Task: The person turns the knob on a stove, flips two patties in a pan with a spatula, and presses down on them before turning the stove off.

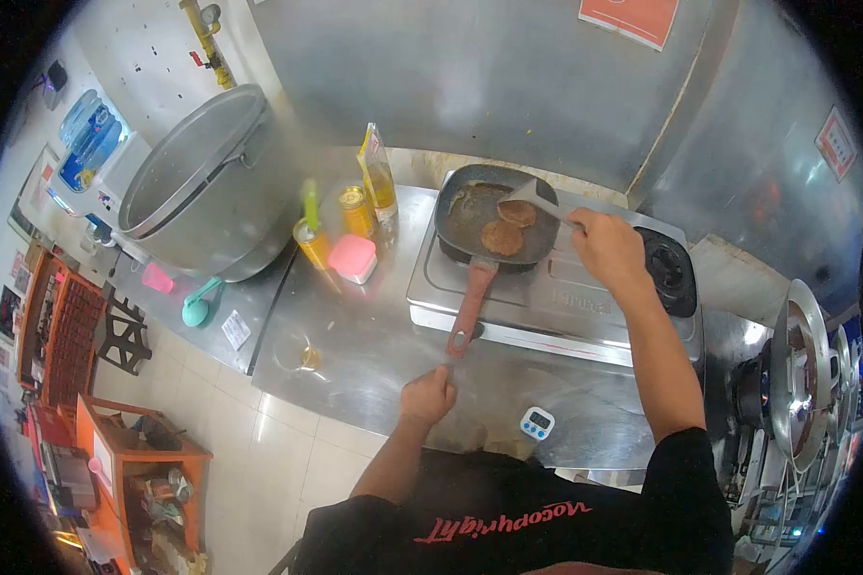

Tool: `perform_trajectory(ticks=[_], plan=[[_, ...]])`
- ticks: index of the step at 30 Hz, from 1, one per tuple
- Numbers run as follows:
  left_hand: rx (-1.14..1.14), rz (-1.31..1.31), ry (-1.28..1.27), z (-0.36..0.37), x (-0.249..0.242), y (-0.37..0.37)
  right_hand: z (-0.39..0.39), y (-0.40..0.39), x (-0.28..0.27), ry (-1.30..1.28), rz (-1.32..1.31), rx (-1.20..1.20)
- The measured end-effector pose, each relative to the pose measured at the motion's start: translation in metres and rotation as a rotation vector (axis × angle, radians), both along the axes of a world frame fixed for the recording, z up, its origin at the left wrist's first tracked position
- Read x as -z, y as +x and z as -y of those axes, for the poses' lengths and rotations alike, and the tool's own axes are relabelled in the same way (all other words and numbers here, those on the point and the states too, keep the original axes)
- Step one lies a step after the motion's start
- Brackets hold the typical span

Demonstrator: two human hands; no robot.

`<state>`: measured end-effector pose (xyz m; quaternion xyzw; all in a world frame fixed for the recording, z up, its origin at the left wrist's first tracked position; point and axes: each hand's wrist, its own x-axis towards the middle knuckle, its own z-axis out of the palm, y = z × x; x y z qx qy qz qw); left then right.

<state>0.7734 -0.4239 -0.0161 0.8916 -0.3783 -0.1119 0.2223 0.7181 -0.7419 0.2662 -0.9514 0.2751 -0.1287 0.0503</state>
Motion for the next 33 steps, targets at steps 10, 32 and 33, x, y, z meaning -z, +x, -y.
perform_trajectory(ticks=[10, 32, 33], plan=[[0.003, 0.036, -0.019, 0.000, -0.001, -0.001, 0.006, -0.005, -0.032, 0.014, 0.108, 0.017], [-0.016, 0.020, 0.048, 0.002, 0.000, -0.001, 0.064, 0.082, -0.066, -0.053, -0.333, -0.181], [-0.013, 0.020, 0.042, 0.001, 0.001, 0.000, 0.069, 0.089, -0.066, -0.049, -0.338, -0.180]])
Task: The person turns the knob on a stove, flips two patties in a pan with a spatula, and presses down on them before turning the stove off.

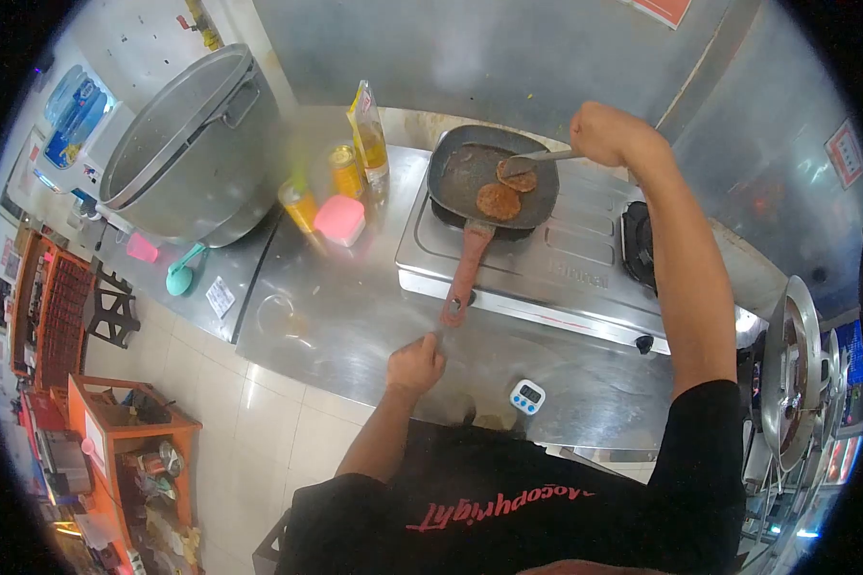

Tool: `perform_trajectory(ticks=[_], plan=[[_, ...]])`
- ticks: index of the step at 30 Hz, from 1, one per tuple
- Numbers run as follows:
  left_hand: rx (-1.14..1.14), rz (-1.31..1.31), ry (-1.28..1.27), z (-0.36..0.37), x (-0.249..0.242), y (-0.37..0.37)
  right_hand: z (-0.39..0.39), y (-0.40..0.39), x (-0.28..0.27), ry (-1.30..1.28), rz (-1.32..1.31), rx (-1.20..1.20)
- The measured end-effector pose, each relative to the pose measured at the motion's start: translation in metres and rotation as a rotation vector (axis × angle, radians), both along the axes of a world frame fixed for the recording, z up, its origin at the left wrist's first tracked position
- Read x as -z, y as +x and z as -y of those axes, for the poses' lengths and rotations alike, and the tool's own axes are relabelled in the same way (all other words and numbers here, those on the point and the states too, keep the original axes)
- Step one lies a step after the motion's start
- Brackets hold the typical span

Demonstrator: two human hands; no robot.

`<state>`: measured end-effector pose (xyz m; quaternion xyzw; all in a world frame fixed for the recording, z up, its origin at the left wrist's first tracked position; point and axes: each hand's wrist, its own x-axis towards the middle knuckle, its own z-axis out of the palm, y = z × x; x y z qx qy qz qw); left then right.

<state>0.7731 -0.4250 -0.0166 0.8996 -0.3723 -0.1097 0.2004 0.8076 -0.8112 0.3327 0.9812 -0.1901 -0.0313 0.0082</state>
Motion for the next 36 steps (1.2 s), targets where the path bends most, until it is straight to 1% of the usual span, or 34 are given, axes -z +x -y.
perform_trajectory(ticks=[2, 3, 5, 6, 8, 9, 11, 12, 14, 18, 20, 21, 23, 25, 27, 29, 32, 36], plan=[[0.005, -0.003, -0.003, 0.000, 0.000, 0.000, 0.002, 0.010, -0.003, -0.154, -0.188, -0.212], [0.003, -0.010, 0.007, 0.001, 0.000, 0.000, 0.003, 0.012, -0.004, -0.151, -0.190, -0.211], [0.001, -0.019, 0.018, 0.000, 0.000, 0.000, -0.019, 0.015, -0.020, -0.131, -0.271, -0.063], [0.005, -0.019, 0.015, 0.000, -0.001, 0.001, -0.021, 0.017, -0.020, -0.130, -0.271, -0.063], [0.008, -0.018, 0.010, 0.000, -0.001, 0.001, -0.018, 0.024, -0.019, -0.054, -0.203, 0.099], [0.008, -0.015, 0.013, 0.000, -0.002, 0.000, -0.015, 0.026, -0.018, -0.054, -0.201, 0.098], [0.006, -0.011, 0.012, -0.001, -0.003, 0.001, -0.001, 0.032, -0.013, -0.087, -0.209, -0.056], [0.004, -0.007, 0.006, -0.001, -0.005, 0.000, 0.006, 0.036, -0.015, -0.093, -0.208, -0.059], [-0.001, -0.005, -0.007, 0.000, -0.004, 0.000, 0.013, 0.039, -0.021, -0.118, -0.165, -0.154], [0.003, -0.011, -0.026, -0.001, 0.002, 0.001, 0.022, 0.039, -0.043, -0.086, -0.224, -0.094], [0.000, -0.018, -0.035, -0.001, 0.001, 0.001, 0.027, 0.039, -0.045, -0.189, -0.303, -0.205], [-0.001, -0.022, -0.047, -0.001, 0.001, 0.001, 0.029, 0.039, -0.042, -0.191, -0.304, -0.207], [-0.003, -0.026, -0.060, 0.000, 0.001, 0.002, 0.029, 0.039, -0.037, 0.024, -0.221, -0.018], [0.003, -0.009, -0.022, -0.001, 0.002, 0.002, 0.029, 0.042, -0.036, 0.006, -0.240, 0.007], [0.000, -0.001, -0.057, -0.002, 0.003, 0.001, 0.029, 0.042, -0.034, -0.008, -0.260, 0.035], [0.003, 0.005, -0.092, -0.002, 0.005, 0.001, 0.022, 0.038, -0.036, 0.085, -0.142, 0.108], [0.005, 0.020, -0.089, -0.001, 0.006, 0.001, 0.015, 0.041, -0.041, 0.064, -0.203, 0.103], [-0.009, 0.019, -0.065, 0.000, 0.006, 0.001, 0.010, 0.047, -0.042, 0.067, -0.198, 0.123]])
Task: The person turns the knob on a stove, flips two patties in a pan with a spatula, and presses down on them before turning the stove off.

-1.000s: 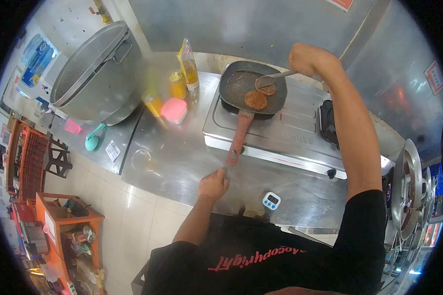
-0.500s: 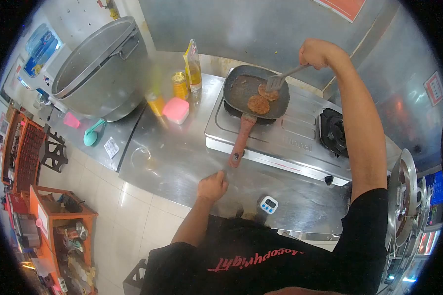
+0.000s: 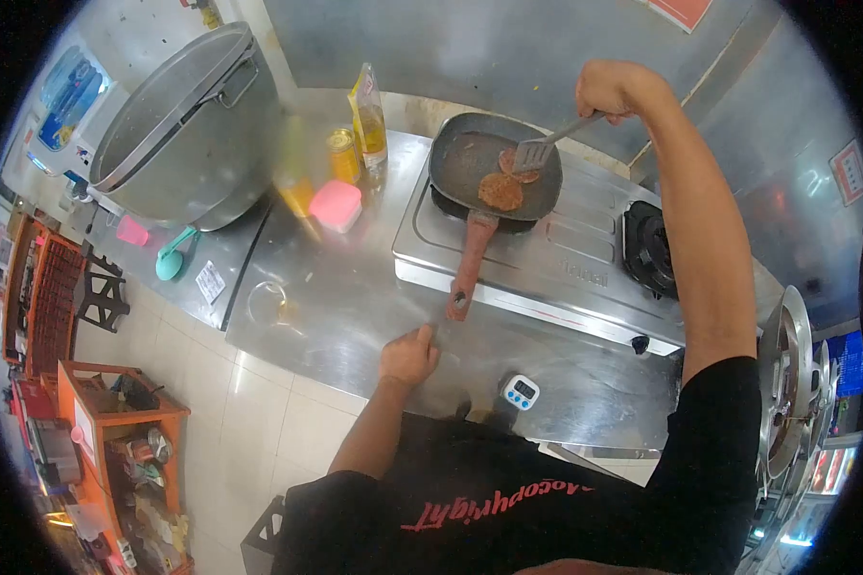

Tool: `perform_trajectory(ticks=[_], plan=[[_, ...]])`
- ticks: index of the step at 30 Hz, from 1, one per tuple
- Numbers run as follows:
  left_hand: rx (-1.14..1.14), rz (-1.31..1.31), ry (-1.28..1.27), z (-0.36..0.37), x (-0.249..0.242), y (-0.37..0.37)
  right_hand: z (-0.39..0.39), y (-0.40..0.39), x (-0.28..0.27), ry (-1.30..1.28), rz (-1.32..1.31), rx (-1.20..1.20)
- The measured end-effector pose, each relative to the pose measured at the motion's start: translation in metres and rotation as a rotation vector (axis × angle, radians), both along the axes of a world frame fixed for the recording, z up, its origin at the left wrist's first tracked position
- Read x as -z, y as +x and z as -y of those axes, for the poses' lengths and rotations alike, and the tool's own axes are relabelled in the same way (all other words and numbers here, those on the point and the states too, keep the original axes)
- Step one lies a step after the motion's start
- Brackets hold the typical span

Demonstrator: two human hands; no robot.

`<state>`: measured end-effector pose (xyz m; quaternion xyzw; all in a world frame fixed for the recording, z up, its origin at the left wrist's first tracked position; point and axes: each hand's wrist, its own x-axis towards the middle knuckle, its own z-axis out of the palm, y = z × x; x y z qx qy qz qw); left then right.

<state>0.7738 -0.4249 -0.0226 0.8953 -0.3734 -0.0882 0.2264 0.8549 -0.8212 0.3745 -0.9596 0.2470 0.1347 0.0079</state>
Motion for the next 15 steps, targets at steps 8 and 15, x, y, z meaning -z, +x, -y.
perform_trajectory(ticks=[8, 15], plan=[[0.010, -0.009, 0.019, 0.001, -0.001, 0.001, -0.012, 0.017, -0.004, -0.099, -0.090, -0.015], [0.012, 0.012, 0.028, 0.000, 0.006, 0.002, -0.015, 0.026, -0.004, -0.035, -0.104, 0.020]])
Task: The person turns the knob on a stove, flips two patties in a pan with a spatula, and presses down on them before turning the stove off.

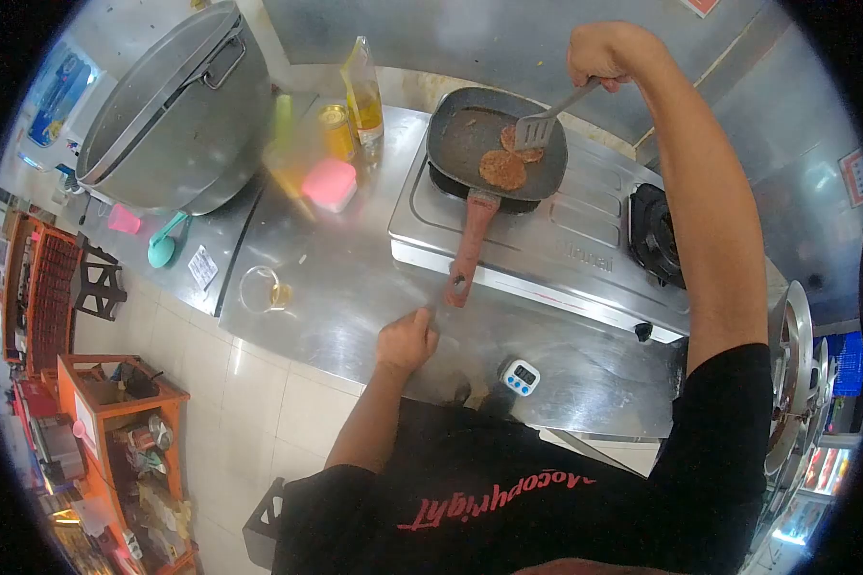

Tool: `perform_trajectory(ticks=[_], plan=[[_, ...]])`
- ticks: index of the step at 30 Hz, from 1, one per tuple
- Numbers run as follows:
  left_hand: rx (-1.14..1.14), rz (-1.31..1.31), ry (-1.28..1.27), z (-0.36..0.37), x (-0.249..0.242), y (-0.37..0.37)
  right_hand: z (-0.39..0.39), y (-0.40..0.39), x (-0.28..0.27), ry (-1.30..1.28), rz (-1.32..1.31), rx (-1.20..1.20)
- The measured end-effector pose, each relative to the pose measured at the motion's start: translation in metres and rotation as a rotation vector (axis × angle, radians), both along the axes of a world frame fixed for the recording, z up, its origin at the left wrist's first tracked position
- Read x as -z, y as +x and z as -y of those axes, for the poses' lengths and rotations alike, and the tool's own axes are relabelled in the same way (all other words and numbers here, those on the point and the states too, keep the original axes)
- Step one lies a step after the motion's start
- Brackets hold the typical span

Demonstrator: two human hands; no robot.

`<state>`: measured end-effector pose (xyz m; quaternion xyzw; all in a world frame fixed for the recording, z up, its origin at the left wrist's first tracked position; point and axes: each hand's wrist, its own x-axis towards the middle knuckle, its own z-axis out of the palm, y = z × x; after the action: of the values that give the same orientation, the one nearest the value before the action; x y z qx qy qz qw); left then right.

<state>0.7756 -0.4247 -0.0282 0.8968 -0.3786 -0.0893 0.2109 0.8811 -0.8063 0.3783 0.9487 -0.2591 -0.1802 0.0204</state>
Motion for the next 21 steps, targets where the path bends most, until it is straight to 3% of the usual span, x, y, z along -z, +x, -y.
perform_trajectory(ticks=[6, 8, 9, 11, 14, 21], plan=[[-0.001, 0.004, -0.019, 0.000, -0.004, 0.000, -0.010, 0.004, -0.003, 0.059, 0.011, 0.020], [0.005, 0.005, -0.013, 0.000, -0.005, 0.000, -0.066, 0.006, -0.028, -0.041, -0.112, 0.307], [0.006, 0.005, 0.003, 0.000, -0.004, 0.000, -0.066, 0.000, -0.030, -0.045, -0.107, 0.307], [0.010, 0.007, 0.017, 0.000, -0.004, 0.000, -0.051, -0.016, -0.029, -0.059, 0.018, 0.066], [0.005, -0.022, 0.056, 0.001, -0.005, 0.000, 0.043, 0.002, -0.004, 0.050, 0.008, -0.135], [-0.002, -0.012, 0.014, 0.000, -0.007, -0.002, 0.021, -0.015, -0.001, -0.004, 0.070, -0.136]])
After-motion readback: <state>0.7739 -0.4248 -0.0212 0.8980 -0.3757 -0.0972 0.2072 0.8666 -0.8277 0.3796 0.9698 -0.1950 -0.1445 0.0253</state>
